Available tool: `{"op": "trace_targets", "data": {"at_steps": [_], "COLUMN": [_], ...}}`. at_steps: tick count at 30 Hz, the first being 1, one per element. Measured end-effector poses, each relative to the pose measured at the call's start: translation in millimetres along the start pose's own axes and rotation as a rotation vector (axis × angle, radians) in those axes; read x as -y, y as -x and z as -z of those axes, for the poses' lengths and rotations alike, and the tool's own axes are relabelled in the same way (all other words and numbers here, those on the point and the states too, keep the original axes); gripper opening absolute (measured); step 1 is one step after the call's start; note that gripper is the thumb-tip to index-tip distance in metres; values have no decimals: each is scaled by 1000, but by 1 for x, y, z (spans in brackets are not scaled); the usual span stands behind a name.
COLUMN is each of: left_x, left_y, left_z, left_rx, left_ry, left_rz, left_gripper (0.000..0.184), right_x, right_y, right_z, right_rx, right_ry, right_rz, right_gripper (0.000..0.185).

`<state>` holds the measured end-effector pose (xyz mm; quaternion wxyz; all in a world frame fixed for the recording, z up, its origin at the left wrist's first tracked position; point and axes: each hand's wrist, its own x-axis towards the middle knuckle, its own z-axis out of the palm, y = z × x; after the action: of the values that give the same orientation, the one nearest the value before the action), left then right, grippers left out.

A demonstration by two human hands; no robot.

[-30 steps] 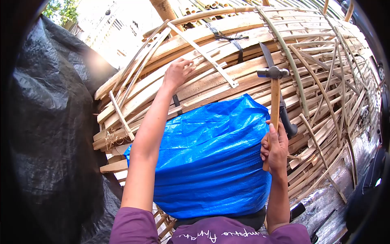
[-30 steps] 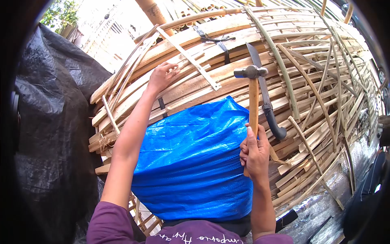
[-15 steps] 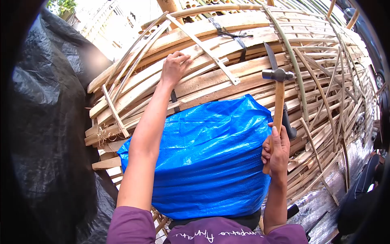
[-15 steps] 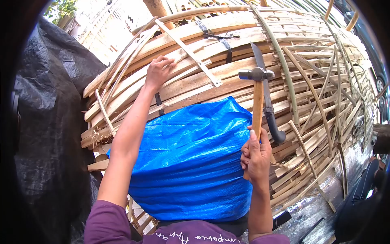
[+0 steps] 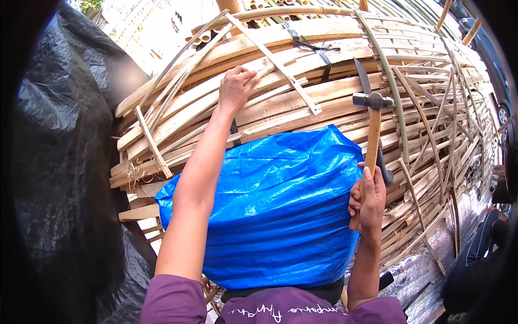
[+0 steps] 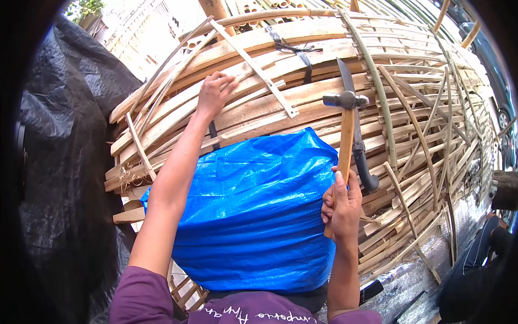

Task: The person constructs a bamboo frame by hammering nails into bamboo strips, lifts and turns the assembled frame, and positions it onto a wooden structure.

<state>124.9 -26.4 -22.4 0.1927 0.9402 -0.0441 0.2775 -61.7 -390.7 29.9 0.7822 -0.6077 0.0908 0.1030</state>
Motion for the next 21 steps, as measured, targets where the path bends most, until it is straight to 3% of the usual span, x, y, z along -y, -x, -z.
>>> {"op": "trace_targets", "data": {"at_steps": [7,11,14,21], "left_x": [6,-19,-57,-125], "left_y": [-5,29,87,163], "left_z": [12,46,73,119], "left_rx": [24,-115,-2,231], "left_ry": [91,72,197,424], "left_rz": [-2,-37,-65,2], "left_gripper": [40,30,21,19], "right_x": [-1,-1,-1,-1], "right_y": [-1,0,1,8], "right_z": [2,0,1,0], "right_rx": [8,-15,2,27], "right_ry": [-20,-10,4,17], "right_rz": [-12,4,19,69], "right_gripper": [28,26,25,28]}}
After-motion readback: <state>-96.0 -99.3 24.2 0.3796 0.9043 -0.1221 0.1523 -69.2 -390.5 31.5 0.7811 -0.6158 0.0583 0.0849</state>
